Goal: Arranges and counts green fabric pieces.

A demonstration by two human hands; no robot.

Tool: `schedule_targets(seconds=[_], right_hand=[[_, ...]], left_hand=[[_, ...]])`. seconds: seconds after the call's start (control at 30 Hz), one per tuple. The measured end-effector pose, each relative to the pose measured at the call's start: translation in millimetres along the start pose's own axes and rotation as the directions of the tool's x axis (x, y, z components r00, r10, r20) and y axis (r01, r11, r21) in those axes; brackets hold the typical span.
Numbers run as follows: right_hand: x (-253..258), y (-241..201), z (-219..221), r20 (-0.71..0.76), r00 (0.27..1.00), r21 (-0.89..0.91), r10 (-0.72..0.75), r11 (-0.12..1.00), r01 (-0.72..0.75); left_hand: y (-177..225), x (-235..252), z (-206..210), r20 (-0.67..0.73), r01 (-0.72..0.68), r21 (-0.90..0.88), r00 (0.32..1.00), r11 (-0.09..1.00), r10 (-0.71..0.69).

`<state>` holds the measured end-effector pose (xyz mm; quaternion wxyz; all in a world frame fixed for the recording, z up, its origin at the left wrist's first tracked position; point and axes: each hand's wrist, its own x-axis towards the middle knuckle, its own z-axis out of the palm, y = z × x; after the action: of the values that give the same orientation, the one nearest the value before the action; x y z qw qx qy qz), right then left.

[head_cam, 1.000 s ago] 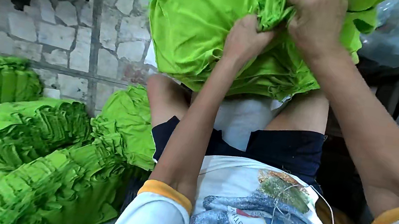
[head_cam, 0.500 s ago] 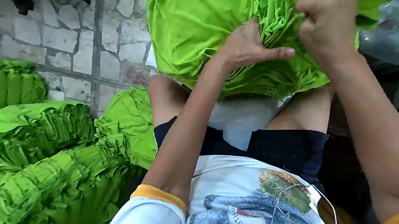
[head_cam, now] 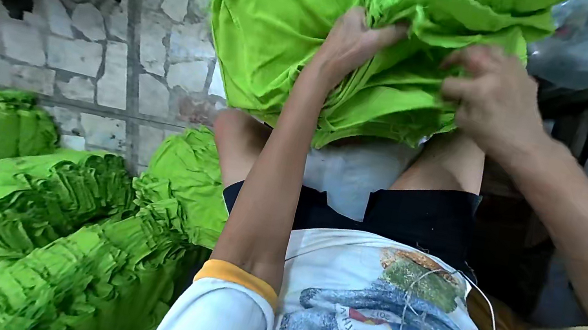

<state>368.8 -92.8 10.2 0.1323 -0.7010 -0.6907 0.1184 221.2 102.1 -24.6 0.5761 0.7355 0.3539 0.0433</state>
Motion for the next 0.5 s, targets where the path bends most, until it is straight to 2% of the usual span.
schedule_targets(seconds=[0.07,0.1,0.17,0.23,0.3,0.37,0.43,0.47,0.5], right_hand=[[35,-5,-18,-0.128,0.991,0.082,0.042,0.996,-0.032],[55,-8,-21,-0.159,0.983,0.096,0.090,0.993,-0.075],[91,-9,-13,-0.183,0.964,0.098,0.192,0.979,-0.177],[116,-6,3,-0.195,0.945,0.077,0.262,0.965,-0.251],[117,-8,14,-0.304,0.927,0.029,0.221,0.974,-0.223],[94,-22,19,-0.407,0.913,-0.075,0.016,0.996,-0.051],[53,-31,27,-0.298,0.935,-0.169,-0.194,0.974,0.148],[30,-28,33,-0.141,0.961,-0.187,-0.238,0.960,0.210],[11,-21,39,0.016,0.975,-0.175,-0.223,0.959,0.222]], left_hand=[[5,-16,1,0.111,-0.109,0.065,0.989,0.992,0.101],[6,-22,4,0.119,-0.127,0.131,0.987,0.983,0.111],[10,-29,14,0.041,-0.080,0.274,0.997,0.958,0.071],[7,-20,19,-0.091,-0.018,0.312,0.995,0.950,0.048],[8,-7,10,-0.092,0.047,0.236,0.995,0.971,-0.026],[12,-2,-4,-0.040,0.124,0.087,0.992,0.988,-0.121],[18,1,-13,-0.005,0.193,-0.030,0.981,0.981,-0.193],[19,5,-15,0.009,0.216,-0.053,0.976,0.975,-0.215],[19,8,-16,0.015,0.231,-0.064,0.973,0.971,-0.231]])
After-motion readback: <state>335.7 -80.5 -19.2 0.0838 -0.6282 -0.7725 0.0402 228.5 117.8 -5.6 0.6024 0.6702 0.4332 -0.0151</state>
